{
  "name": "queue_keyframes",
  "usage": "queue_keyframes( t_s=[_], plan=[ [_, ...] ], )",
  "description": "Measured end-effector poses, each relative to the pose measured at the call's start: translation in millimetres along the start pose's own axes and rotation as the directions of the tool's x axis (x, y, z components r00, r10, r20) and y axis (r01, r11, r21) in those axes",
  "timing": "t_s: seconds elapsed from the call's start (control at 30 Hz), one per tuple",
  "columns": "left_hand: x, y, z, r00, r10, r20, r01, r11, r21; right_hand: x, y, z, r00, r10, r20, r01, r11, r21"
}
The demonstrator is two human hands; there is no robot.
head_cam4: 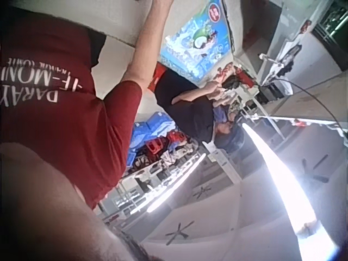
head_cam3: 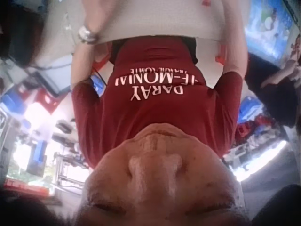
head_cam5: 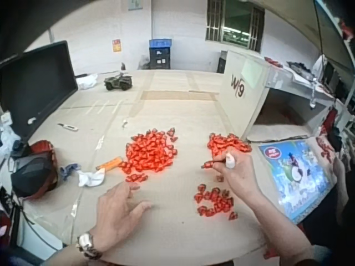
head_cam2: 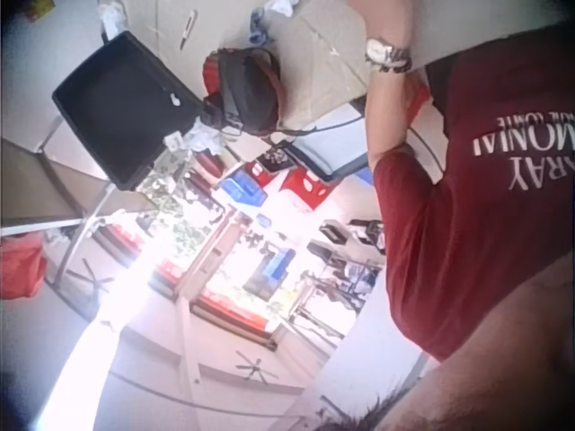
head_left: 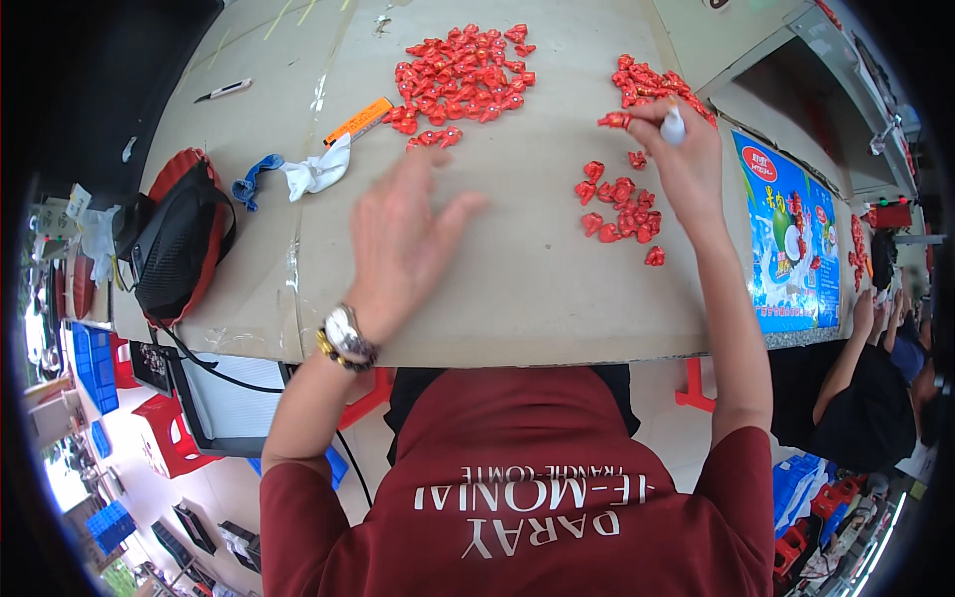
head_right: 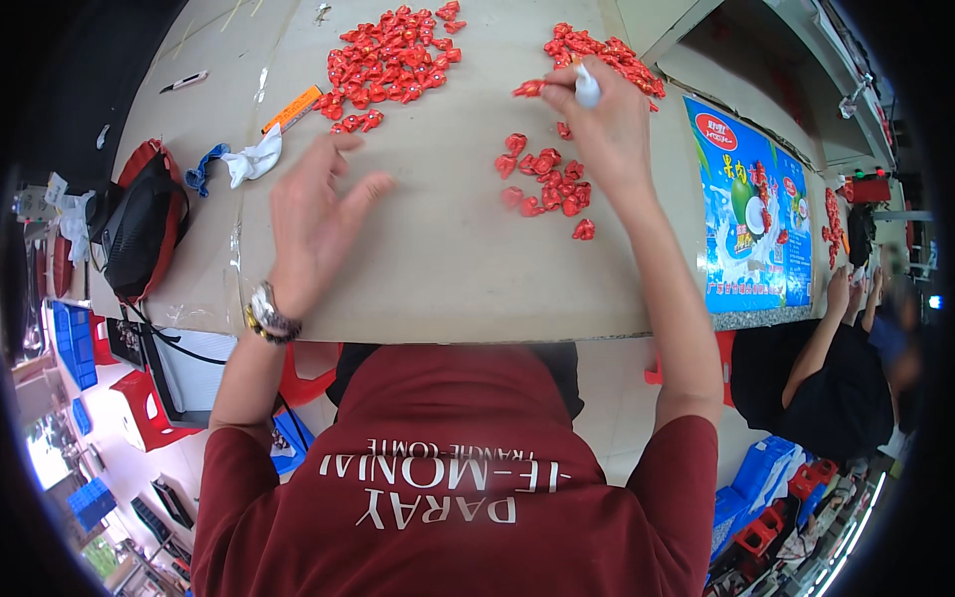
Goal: The person sits at a table and repeatedly picks up small red wrapped candies. Using a small white squeeze bottle, they apply a substance into the opening of each candy wrapper. After filling, the person places the candy back onto the table. The process is repeated continuously for the duration of the clip.
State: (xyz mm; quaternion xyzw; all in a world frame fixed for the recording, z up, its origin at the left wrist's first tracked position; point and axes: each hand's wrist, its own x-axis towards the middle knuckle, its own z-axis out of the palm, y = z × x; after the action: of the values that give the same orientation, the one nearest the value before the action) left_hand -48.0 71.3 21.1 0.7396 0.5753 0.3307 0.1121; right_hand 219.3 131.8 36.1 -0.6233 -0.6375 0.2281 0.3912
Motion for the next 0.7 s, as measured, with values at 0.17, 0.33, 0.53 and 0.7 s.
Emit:
queue_keyframes(
  t_s=[0.17,0.33,0.53,0.7],
  plan=[
    [31,-36,6,0.99,0.141,-0.009,-0.131,0.939,0.319,43,31,9,0.995,-0.097,0.01,0.094,0.925,-0.369],
    [51,-38,11,0.997,0.066,0.042,-0.078,0.898,0.434,48,31,9,0.992,-0.118,0.049,0.127,0.89,-0.437],
    [61,-37,24,0.99,0.124,0.062,-0.139,0.888,0.439,29,17,-3,0.973,-0.23,-0.013,0.204,0.889,-0.41],
    [50,-28,35,0.976,0.202,0.087,-0.219,0.886,0.408,-9,-15,-18,0.973,-0.225,-0.047,0.203,0.939,-0.277]
  ],
)
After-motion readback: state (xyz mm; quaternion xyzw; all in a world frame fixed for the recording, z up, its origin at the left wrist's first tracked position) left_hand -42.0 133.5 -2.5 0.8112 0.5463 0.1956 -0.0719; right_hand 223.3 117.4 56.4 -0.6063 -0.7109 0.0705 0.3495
